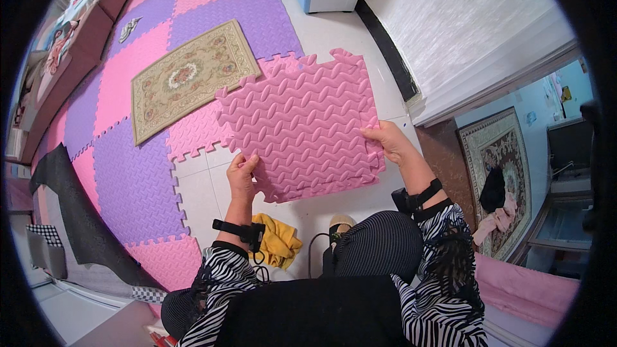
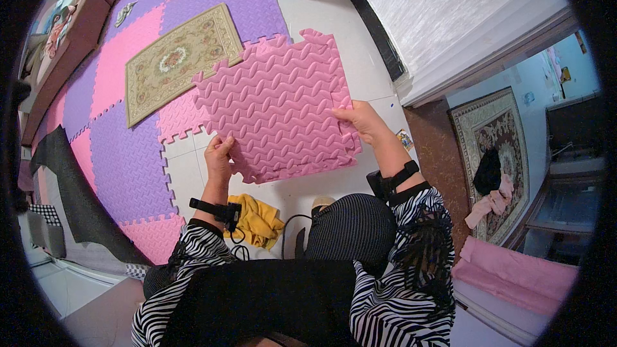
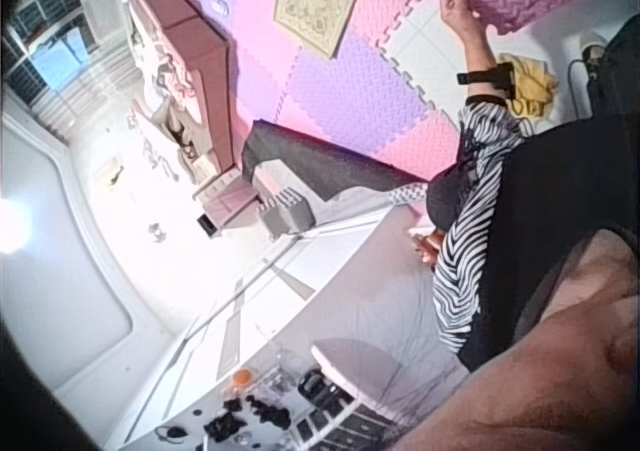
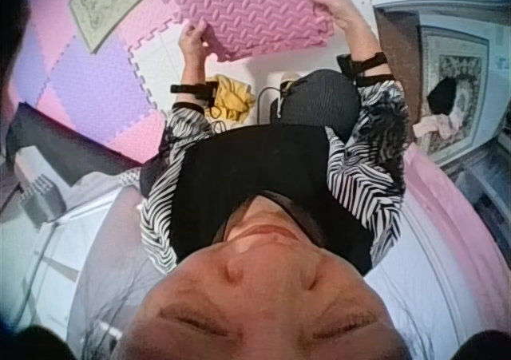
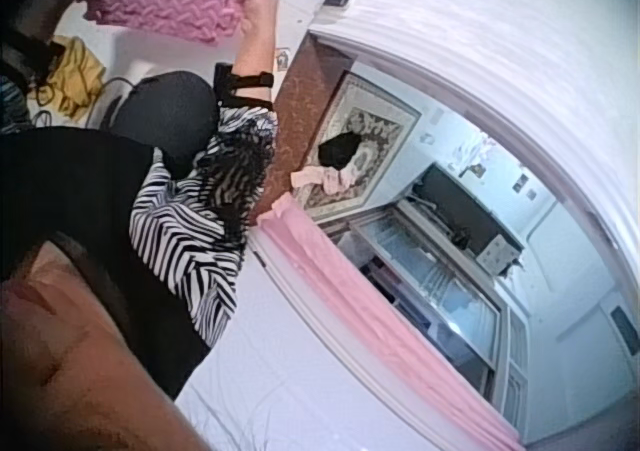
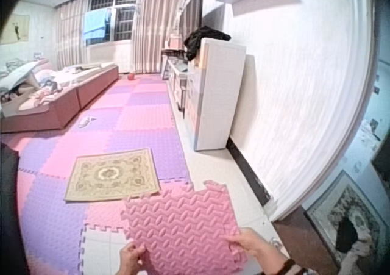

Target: The person assembles interlocking foam floor mats in alternating pink and purple colors. They wipe the floor with a yellow cloth between placements, lift and position each mat, and interlock the edges to form a continuous surface.

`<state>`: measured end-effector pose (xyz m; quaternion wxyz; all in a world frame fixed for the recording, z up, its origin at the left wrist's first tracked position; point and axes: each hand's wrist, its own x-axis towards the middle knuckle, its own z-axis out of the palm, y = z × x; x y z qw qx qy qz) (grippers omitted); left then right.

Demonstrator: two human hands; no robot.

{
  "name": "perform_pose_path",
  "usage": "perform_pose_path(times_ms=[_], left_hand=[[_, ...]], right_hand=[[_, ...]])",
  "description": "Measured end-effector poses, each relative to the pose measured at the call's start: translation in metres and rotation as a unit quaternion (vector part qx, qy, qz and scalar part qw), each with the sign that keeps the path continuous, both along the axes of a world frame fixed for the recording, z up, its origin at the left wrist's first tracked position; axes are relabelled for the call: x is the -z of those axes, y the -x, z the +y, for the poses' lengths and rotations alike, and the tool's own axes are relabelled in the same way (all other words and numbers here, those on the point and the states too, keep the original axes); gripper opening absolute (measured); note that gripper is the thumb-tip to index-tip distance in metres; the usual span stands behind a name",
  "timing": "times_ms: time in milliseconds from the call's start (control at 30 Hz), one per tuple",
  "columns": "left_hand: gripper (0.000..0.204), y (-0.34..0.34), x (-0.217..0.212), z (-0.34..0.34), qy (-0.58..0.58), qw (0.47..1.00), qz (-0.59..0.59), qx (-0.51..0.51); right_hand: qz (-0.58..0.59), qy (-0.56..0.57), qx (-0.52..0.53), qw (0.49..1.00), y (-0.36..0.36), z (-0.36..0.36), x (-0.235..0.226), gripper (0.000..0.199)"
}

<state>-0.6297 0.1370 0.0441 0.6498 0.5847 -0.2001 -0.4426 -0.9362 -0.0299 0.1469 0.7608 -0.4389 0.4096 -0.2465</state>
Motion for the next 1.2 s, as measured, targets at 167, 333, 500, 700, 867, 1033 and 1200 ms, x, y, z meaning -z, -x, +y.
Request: perform_pose_path(times_ms=[167,333,500,700,867,1033,1200], left_hand=[[0.013,-0.003,0.006,0.002,0.011,0.998,0.055,0.006],[0.050,-0.004,-0.002,-0.002,-0.109,0.960,-0.259,-0.010],[0.093,-0.001,-0.080,-0.031,0.084,0.733,-0.674,0.032],[0.053,0.028,-0.194,-0.052,0.132,0.477,-0.862,0.107],[0.027,0.014,-0.202,-0.048,-0.131,0.611,-0.643,0.443],[0.012,-0.004,-0.177,-0.036,-0.094,0.671,-0.658,0.329],[0.013,-0.017,-0.175,-0.014,-0.118,0.672,-0.665,0.304]], right_hand=[[0.046,0.037,-0.009,0.998,-0.008,0.002,-0.002,0.046],[0.051,0.052,-0.001,0.997,-0.015,0.003,-0.018,0.040],[0.314,0.178,-0.125,0.924,-0.036,0.004,-0.044,0.022],[0.373,0.543,-0.264,0.705,-0.093,0.023,-0.074,0.011],[0.325,0.646,-0.307,0.619,-0.129,0.035,-0.095,0.007],[0.299,0.682,-0.299,0.597,-0.149,0.050,-0.103,0.006],[0.332,0.687,-0.337,0.551,-0.158,0.048,-0.106,0.010]])
